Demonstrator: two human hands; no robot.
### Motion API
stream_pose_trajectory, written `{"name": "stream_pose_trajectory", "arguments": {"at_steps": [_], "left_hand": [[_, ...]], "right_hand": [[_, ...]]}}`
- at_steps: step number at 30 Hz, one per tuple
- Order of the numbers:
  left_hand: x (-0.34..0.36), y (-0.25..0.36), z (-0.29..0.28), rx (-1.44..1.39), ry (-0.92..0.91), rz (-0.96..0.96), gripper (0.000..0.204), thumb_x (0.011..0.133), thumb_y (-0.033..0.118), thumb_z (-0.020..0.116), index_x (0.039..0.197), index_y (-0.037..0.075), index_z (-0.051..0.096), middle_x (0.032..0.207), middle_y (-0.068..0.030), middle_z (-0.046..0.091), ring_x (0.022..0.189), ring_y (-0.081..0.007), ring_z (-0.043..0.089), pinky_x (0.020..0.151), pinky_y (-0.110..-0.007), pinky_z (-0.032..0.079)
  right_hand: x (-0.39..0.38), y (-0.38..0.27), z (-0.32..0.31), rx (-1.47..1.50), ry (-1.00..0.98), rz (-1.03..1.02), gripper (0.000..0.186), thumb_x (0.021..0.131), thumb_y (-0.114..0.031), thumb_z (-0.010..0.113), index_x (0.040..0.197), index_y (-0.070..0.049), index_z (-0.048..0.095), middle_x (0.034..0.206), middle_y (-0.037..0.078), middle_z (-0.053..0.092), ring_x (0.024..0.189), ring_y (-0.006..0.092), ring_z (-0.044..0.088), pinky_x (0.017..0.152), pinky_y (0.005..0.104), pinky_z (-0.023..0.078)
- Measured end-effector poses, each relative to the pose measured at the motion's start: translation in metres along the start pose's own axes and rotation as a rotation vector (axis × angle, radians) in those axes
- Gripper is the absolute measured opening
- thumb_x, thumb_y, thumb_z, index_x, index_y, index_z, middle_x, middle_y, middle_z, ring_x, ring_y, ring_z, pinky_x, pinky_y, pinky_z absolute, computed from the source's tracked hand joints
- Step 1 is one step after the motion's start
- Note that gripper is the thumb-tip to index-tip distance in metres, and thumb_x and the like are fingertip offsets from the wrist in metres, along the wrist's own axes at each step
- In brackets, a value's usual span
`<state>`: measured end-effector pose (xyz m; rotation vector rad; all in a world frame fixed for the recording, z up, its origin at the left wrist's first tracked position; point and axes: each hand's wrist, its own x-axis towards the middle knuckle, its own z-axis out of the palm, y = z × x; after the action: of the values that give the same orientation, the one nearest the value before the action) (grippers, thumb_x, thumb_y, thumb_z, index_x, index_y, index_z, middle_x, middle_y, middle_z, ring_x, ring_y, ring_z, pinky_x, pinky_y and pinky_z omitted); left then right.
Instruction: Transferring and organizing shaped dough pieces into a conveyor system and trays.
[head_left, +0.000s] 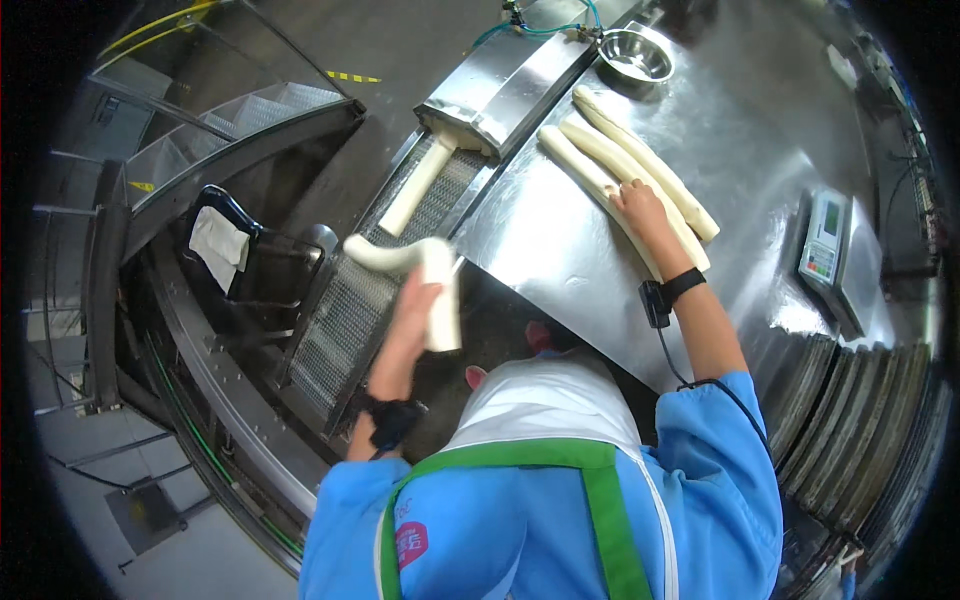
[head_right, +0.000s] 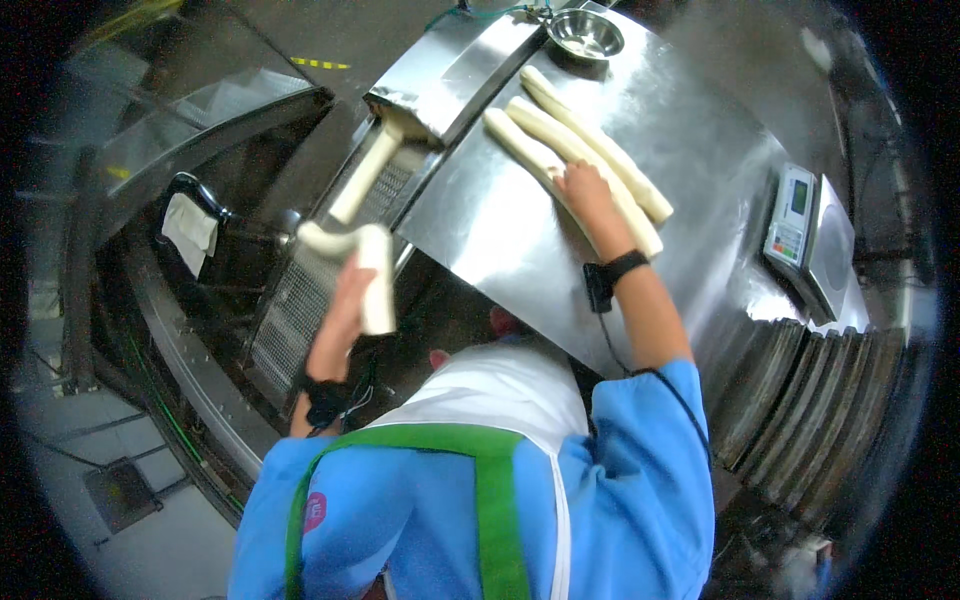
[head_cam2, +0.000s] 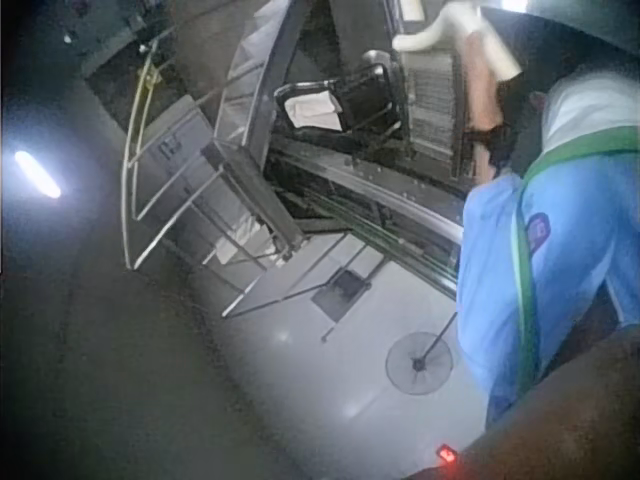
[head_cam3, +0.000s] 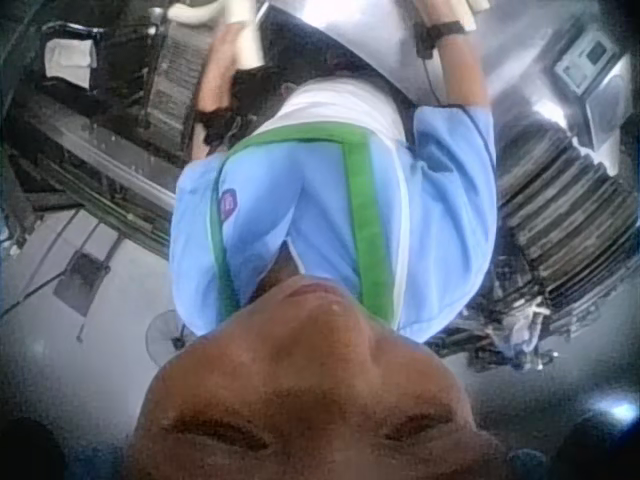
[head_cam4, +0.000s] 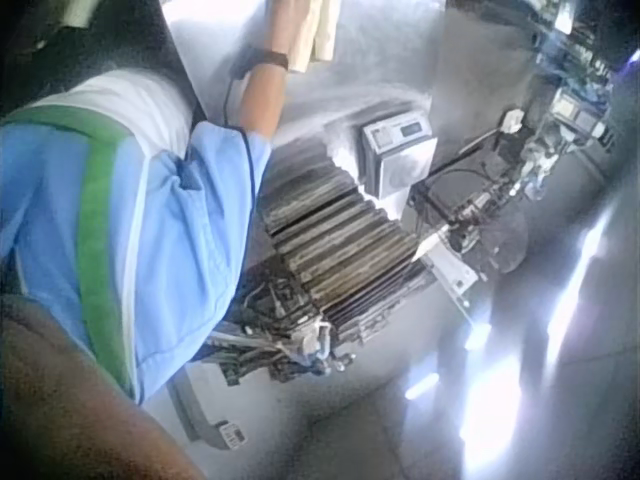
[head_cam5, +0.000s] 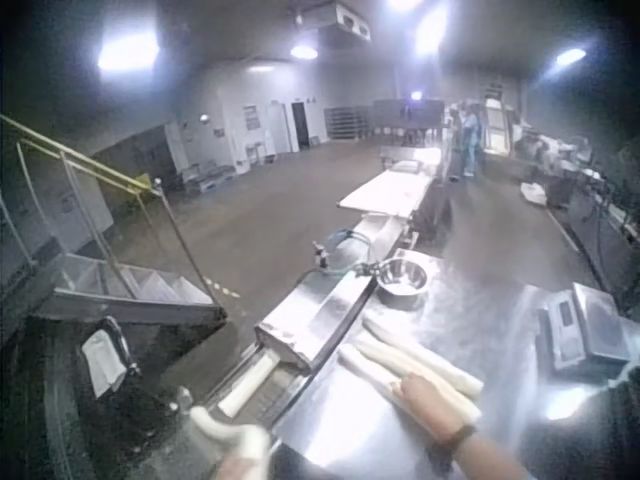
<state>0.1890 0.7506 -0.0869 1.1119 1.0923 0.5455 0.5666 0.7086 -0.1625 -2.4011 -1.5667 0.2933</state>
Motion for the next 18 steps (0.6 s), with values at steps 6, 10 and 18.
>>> {"name": "stream_pose_trajectory", "arguments": {"at_steps": [6, 10, 18], "left_hand": [[0.044, -0.039, 0.113, 0.949, -0.517, 0.200, 0.055, 0.085, 0.031, 0.046, 0.127, 0.000, 0.030, 0.130, -0.0176, 0.029, 0.121, -0.0259, 0.027, 0.100, -0.031, 0.019], [0.067, -0.073, 0.075, 0.788, -0.192, 0.441, 0.031, 0.082, 0.020, 0.049, 0.107, 0.001, 0.052, 0.118, -0.0152, 0.044, 0.109, -0.0290, 0.041, 0.093, -0.035, 0.031], [0.067, -0.060, -0.012, 0.852, 0.145, 0.544, 0.022, 0.075, 0.012, 0.055, 0.096, 0.006, 0.056, 0.106, -0.0122, 0.053, 0.103, -0.0283, 0.046, 0.089, -0.037, 0.033]], "right_hand": [[-0.034, -0.023, -0.011, 0.051, 0.150, -0.229, 0.033, 0.072, -0.022, 0.058, 0.099, -0.003, 0.054, 0.098, 0.018, 0.054, 0.088, 0.0310, 0.052, 0.073, 0.0398, 0.044], [-0.057, -0.053, 0.012, 0.117, 0.051, -0.298, 0.046, 0.070, -0.027, 0.062, 0.108, -0.005, 0.050, 0.105, 0.016, 0.051, 0.100, 0.0293, 0.048, 0.080, 0.0404, 0.040], [-0.007, -0.112, 0.032, -0.081, -0.020, -0.352, 0.045, 0.069, -0.017, 0.059, 0.110, -0.005, 0.046, 0.098, 0.011, 0.051, 0.093, 0.0270, 0.049, 0.073, 0.0383, 0.041]]}}
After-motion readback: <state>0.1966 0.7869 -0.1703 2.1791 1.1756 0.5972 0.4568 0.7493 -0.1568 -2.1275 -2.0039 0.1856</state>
